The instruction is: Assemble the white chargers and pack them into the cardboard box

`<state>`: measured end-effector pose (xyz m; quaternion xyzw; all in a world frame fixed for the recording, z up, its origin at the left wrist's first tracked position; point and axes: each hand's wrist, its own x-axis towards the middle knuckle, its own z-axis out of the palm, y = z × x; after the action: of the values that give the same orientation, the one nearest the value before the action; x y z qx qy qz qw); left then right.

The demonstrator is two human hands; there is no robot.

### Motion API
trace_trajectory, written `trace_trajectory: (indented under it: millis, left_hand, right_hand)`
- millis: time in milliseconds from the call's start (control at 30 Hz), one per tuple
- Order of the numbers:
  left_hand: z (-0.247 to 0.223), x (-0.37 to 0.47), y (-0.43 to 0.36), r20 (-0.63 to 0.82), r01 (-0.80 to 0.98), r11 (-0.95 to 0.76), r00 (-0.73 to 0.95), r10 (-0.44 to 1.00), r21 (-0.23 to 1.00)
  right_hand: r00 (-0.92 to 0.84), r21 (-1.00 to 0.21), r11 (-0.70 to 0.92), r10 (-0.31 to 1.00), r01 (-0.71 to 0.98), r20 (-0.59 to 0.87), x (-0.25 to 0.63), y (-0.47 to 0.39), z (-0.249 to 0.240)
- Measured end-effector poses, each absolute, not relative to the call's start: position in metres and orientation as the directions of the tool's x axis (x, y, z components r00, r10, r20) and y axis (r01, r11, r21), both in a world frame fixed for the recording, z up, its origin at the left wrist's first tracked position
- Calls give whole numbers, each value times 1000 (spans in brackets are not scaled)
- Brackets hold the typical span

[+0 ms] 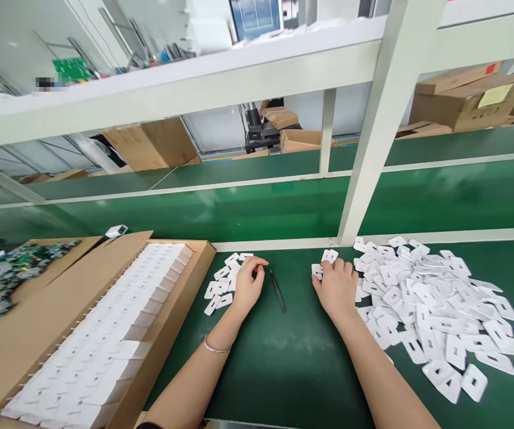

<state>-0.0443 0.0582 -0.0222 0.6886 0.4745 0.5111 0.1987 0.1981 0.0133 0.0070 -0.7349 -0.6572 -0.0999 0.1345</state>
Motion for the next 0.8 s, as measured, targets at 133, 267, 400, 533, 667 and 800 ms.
trace_trajectory:
  millis: [133,267,400,533,667,800]
  left_hand:
    - [-23,-45,59,513,444,-470,26,858,763]
    - [-19,-45,58,513,423,-479,40,858,769]
    - [-8,-42,50,503,355,-513,126,855,782]
    - [-2,-32,34,401,101,-441,276,874,892]
    - [-3,-22,21,284,-38,-287,307,908,957]
    - [-4,-21,19,290,-49,-286,236,928,957]
  right_hand:
    - [4,-127,39,947,991,322,198,16,1]
    - [-41,-228,134,927,964,372,198,18,0]
    - [-125,-319,363,807,876,577,182,12,13]
    - [-178,-314,547,668,776,723,161,0,28]
    - [-227,-341,597,677,726,700,154,-6,29]
    - [-190,-416,538,750,733,634,156,-4,26]
